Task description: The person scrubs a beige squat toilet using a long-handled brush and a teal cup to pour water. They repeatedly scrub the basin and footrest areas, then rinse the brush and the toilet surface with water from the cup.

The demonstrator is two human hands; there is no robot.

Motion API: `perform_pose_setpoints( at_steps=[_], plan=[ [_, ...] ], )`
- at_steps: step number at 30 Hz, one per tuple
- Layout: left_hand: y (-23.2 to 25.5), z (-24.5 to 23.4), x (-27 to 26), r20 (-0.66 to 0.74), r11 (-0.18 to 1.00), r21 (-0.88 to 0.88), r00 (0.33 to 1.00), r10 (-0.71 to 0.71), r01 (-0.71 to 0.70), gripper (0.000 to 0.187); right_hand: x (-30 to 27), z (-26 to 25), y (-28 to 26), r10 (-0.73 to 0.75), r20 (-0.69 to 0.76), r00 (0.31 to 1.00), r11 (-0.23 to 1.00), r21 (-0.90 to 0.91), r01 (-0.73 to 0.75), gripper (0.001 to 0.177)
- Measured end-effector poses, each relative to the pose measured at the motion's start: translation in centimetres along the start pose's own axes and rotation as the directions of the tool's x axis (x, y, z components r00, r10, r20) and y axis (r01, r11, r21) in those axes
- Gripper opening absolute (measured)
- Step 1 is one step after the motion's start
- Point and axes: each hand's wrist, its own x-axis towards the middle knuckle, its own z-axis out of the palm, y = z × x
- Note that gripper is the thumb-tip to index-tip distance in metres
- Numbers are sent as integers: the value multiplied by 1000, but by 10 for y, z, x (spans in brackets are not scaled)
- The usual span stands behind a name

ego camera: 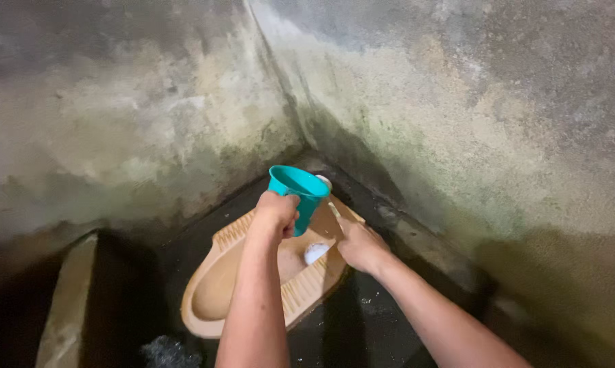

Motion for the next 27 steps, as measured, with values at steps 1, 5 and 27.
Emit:
perform_pose_setpoints(
  at_steps=[1,5,27],
  plan=[
    [3,-2,1,-7,998,50,999,39,-38,15,4,-1,-5,-21,12,1000,1000,-11,21,60],
    [34,5,12,-45,921,376,991,128,-102,11,32,-20,-27,89,70,994,991,-109,-81,54],
    [-36,4,22,34,979,-113,985,-168,171,27,24,-26,10,71,82,994,992,-107,-62,68]
  ],
)
